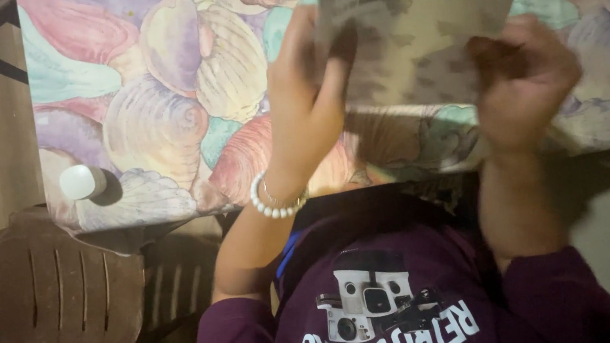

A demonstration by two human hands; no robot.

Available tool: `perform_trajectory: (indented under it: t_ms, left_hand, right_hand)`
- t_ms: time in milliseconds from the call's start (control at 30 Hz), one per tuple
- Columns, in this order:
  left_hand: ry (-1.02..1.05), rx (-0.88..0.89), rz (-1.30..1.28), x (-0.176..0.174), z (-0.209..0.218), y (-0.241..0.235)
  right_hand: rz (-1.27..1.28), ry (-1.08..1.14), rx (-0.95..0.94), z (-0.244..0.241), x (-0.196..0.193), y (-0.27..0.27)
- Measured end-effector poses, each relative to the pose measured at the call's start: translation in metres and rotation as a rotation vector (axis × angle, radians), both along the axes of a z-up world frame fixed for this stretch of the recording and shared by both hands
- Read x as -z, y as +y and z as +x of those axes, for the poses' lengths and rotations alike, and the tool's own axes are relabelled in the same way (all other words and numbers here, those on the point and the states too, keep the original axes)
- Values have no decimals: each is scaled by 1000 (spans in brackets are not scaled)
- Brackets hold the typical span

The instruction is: Manually folding and creasing printed paper sheets into specific shapes on a table.

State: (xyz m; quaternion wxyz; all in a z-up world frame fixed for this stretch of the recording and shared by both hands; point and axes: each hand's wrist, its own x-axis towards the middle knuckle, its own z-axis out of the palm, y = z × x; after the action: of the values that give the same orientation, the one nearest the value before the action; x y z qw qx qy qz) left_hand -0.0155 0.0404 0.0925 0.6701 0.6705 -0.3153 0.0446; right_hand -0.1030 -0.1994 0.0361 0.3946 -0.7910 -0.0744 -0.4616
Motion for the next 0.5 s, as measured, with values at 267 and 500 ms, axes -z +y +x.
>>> perform_trajectory:
  t_ms: [267, 500]
  left_hand:
    - [42, 1, -22, -6, -4, 69]
    - [-132, -46, 312, 47, 34, 61]
  right_hand:
    - [-72, 1110, 92, 33, 26, -161]
    - [-907, 1061, -295, 99, -49, -42]
